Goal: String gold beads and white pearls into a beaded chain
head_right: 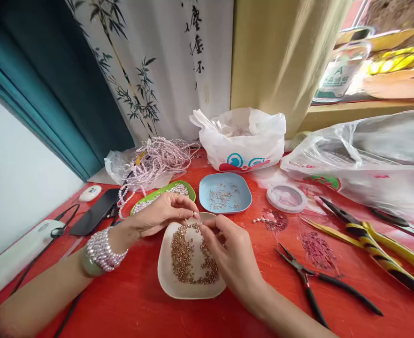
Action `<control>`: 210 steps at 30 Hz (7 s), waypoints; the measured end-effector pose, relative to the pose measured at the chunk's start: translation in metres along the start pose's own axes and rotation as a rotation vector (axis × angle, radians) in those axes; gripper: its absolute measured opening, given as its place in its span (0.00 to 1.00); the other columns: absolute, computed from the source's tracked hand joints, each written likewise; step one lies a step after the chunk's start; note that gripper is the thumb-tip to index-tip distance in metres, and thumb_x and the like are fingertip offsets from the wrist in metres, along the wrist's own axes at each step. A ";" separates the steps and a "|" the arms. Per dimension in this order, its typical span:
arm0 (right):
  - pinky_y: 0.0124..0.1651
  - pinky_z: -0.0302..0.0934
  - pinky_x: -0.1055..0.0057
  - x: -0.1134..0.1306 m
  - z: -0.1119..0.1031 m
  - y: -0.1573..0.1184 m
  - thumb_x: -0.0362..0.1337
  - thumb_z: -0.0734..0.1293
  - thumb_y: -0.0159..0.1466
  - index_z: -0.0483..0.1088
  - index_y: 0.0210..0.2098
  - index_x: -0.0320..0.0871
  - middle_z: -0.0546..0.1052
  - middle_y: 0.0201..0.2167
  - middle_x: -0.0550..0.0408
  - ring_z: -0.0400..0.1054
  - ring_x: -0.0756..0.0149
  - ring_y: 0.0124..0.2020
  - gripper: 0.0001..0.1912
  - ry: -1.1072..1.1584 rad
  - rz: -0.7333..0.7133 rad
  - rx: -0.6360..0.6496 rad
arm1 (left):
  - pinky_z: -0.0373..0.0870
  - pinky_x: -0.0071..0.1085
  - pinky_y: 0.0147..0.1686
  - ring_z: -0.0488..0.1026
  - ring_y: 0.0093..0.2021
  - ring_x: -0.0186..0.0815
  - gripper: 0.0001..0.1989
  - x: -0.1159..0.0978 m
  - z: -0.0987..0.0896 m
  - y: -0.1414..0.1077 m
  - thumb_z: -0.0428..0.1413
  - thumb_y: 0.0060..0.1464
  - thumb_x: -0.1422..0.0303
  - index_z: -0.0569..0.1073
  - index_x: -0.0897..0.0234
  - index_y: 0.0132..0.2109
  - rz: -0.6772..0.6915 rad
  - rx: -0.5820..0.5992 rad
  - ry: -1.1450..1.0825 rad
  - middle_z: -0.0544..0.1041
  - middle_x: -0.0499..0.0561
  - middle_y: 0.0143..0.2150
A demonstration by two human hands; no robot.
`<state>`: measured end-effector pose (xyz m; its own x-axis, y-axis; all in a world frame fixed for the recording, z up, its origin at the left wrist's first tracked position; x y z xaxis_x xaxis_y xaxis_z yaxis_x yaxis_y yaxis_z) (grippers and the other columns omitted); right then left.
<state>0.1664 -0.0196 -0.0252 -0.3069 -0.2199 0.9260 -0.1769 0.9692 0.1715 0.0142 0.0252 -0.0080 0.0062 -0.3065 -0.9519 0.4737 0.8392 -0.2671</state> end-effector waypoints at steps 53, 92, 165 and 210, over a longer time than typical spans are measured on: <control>0.20 0.53 0.76 0.005 0.001 0.000 0.38 0.59 0.61 0.63 0.23 0.42 0.67 0.18 0.59 0.58 0.73 0.18 0.11 -0.032 -0.040 -0.013 | 0.67 0.22 0.29 0.70 0.27 0.25 0.07 0.012 0.001 0.005 0.64 0.37 0.75 0.75 0.71 0.28 -0.021 -0.031 -0.206 0.75 0.49 0.28; 0.27 0.64 0.75 0.013 -0.003 0.000 0.37 0.62 0.59 0.69 0.38 0.42 0.75 0.29 0.54 0.68 0.70 0.24 0.09 -0.008 -0.180 0.012 | 0.61 0.27 0.32 0.65 0.31 0.30 0.03 -0.010 0.014 -0.012 0.60 0.44 0.68 0.78 0.61 0.29 0.334 -0.006 0.347 0.69 0.48 0.27; 0.20 0.50 0.77 0.004 0.000 -0.002 0.37 0.59 0.60 0.63 0.22 0.41 0.62 0.16 0.62 0.54 0.75 0.18 0.11 0.037 -0.014 0.046 | 0.65 0.22 0.28 0.68 0.30 0.26 0.06 0.012 0.006 0.002 0.61 0.45 0.70 0.73 0.69 0.31 0.014 0.015 -0.130 0.73 0.49 0.31; 0.21 0.57 0.77 0.004 0.001 0.000 0.39 0.60 0.61 0.66 0.24 0.42 0.70 0.17 0.59 0.62 0.72 0.18 0.12 -0.075 -0.046 -0.014 | 0.59 0.36 0.39 0.66 0.40 0.41 0.09 0.000 -0.066 0.017 0.52 0.51 0.67 0.77 0.60 0.34 0.354 -0.432 1.307 0.76 0.52 0.34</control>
<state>0.1640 -0.0207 -0.0219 -0.3681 -0.2710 0.8894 -0.1790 0.9594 0.2182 -0.0362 0.0688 -0.0223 -0.8522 0.3743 -0.3656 0.3151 0.9249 0.2126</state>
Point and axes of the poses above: each hand's wrist, its own y-axis towards the middle knuckle, its own z-axis out of the palm, x = y × z, the point moved 3 cm from there along y, towards the middle knuckle
